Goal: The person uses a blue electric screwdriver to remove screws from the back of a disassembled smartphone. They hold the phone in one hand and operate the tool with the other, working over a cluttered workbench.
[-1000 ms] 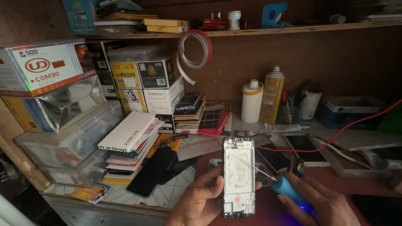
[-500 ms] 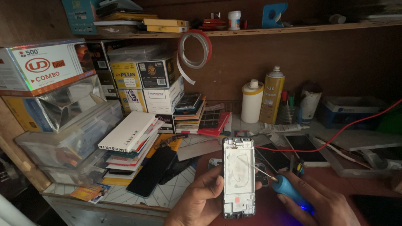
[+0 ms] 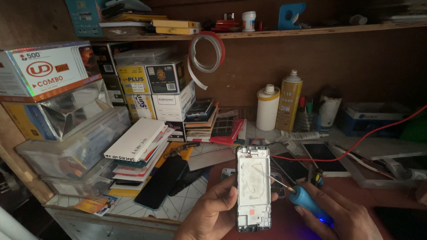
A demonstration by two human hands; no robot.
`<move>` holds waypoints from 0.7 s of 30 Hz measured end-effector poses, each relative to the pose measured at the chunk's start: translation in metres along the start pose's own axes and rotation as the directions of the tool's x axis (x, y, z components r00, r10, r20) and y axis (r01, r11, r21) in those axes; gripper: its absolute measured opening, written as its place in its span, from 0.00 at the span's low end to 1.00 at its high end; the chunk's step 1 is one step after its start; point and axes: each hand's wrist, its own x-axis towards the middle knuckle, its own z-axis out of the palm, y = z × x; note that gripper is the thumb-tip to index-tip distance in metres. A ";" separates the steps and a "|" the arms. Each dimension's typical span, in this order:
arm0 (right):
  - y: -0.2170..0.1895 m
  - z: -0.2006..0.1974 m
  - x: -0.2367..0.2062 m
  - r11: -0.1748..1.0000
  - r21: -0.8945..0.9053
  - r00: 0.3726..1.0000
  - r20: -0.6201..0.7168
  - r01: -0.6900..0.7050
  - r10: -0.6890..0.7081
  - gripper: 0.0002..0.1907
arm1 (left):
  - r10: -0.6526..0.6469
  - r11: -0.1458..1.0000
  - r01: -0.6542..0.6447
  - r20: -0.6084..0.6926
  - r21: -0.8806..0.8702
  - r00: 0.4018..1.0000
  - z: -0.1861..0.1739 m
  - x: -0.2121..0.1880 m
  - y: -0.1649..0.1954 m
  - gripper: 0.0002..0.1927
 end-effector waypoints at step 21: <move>-0.011 -0.009 -0.003 0.998 -0.009 0.997 0.034 -0.066 0.067 0.37 | 0.008 1.000 -0.008 0.027 0.003 1.000 0.003 0.000 0.000 0.34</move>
